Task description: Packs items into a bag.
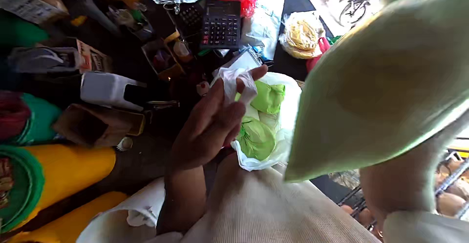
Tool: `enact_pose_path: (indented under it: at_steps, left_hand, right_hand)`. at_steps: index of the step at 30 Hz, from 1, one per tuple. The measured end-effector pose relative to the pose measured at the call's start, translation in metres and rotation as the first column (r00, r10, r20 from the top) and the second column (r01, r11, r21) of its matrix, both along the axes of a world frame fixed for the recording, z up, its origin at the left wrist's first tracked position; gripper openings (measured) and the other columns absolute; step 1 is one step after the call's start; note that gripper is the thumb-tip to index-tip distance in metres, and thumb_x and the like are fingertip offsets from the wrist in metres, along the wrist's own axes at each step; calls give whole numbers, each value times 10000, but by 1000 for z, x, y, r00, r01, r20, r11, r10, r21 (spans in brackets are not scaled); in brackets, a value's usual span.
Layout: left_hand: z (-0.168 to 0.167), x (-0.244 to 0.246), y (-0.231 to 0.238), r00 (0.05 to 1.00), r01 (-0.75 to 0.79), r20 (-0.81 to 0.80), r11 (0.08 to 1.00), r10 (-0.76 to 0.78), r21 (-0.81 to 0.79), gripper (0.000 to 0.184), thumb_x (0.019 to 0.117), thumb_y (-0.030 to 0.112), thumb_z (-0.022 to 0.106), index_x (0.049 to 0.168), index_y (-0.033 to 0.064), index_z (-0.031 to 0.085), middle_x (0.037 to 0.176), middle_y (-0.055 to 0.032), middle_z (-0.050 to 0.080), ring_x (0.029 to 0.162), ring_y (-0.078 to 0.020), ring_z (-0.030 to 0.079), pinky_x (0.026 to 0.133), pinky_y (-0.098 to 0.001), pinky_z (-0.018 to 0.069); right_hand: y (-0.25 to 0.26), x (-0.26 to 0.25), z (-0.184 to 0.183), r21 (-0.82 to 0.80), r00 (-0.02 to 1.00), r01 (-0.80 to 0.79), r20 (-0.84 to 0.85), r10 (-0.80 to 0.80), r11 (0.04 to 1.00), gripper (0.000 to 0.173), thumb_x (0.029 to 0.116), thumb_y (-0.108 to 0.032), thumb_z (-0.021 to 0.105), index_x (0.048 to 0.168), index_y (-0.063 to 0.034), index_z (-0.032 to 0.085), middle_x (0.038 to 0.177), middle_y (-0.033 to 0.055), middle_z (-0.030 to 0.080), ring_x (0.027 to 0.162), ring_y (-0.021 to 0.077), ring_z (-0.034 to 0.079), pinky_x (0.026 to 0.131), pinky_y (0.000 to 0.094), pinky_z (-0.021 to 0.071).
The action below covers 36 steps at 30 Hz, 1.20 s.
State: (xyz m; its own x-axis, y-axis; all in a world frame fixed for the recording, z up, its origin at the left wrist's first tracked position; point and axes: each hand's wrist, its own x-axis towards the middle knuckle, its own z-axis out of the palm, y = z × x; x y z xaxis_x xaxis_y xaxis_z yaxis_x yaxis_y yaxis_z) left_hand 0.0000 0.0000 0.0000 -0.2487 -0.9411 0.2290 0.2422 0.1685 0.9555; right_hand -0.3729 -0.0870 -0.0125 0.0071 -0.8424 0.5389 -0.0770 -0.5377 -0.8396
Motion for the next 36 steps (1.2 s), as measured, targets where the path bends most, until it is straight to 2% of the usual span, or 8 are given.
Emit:
enact_pose_path:
  at_steps: [4, 8, 12, 19, 24, 29, 32, 36]
  left_hand:
    - [3, 6, -1, 997, 59, -51, 998, -59, 0, 325, 1104, 263, 420, 1386, 131, 512, 1107, -1, 645, 515, -10, 452, 408, -150, 402]
    - [4, 15, -3, 994, 103, -21, 994, -104, -36, 276, 1111, 231, 376, 1320, 115, 512, 1133, -11, 633, 516, -13, 461, 407, -148, 407]
    - [4, 10, -3, 997, 82, 1, 994, -82, -78, 337, 1105, 175, 342, 1399, 65, 463, 1313, -63, 607, 513, -33, 474, 409, -172, 422]
    - [-23, 24, 11, 977, -25, 206, 986, 60, -164, 503, 1021, 303, 609, 1461, 131, 438, 1317, -3, 626, 773, -69, 634, 628, -228, 558]
    - [-14, 11, 21, 865, -247, 371, 930, 338, -270, 534, 1002, 293, 641, 1426, 19, 469, 1323, -45, 642, 1021, -67, 664, 867, -262, 583]
    - [-28, -23, 54, 932, -120, 240, 857, 271, -500, 181, 995, 314, 604, 1173, 281, 600, 1238, 148, 592, 1249, -41, 533, 1082, -277, 444]
    - [-42, -36, 51, 957, 135, 290, 836, 29, -532, 113, 1006, 341, 584, 1040, 234, 595, 1152, 78, 606, 1228, -113, 563, 1076, -340, 483]
    - [-64, -56, 31, 785, 320, 617, 818, 54, -478, 398, 1007, 420, 596, 1228, 95, 659, 1364, -155, 611, 1386, -349, 479, 1140, -515, 406]
  right_hand:
    - [22, 112, 62, -42, 976, -193, 90, 197, 980, 74, 1001, -119, 504, 1040, -134, 565, 1067, -9, 695, 1008, 112, 674, 899, 312, 570]
    - [47, 131, 74, -160, 754, -423, -608, 249, 892, 65, 929, -92, 637, 950, -30, 642, 1201, 117, 670, 1180, 228, 632, 998, 397, 553]
    - [35, 192, -4, 1, 484, -479, -834, 265, 878, 107, 904, -109, 705, 996, -57, 713, 982, 92, 706, 951, 256, 693, 846, 462, 575]
    - [70, 142, -12, -38, 817, -180, -563, 128, 983, 292, 944, -151, 709, 1204, -22, 679, 1357, 130, 609, 1284, 227, 578, 1064, 408, 524]
    - [133, 84, -56, 196, 796, 449, -532, -290, 872, 1077, 773, -458, 866, 1573, -21, 292, 1575, 266, 351, 1406, 358, 445, 1078, 537, 476]
    - [170, 98, -81, 406, 792, 579, -487, -368, 708, 872, 776, -441, 865, 1406, 12, 468, 1356, 211, 555, 1199, 236, 608, 975, 397, 563]
    - [165, 111, -81, 458, 797, 541, -546, -257, 705, 853, 796, -496, 830, 1381, 14, 477, 1317, 199, 579, 1159, 255, 628, 952, 432, 563]
    - [134, 120, -100, 575, 758, 442, -650, 57, 689, 486, 864, -333, 753, 1191, 8, 638, 1109, 194, 693, 1039, 350, 684, 882, 595, 537]
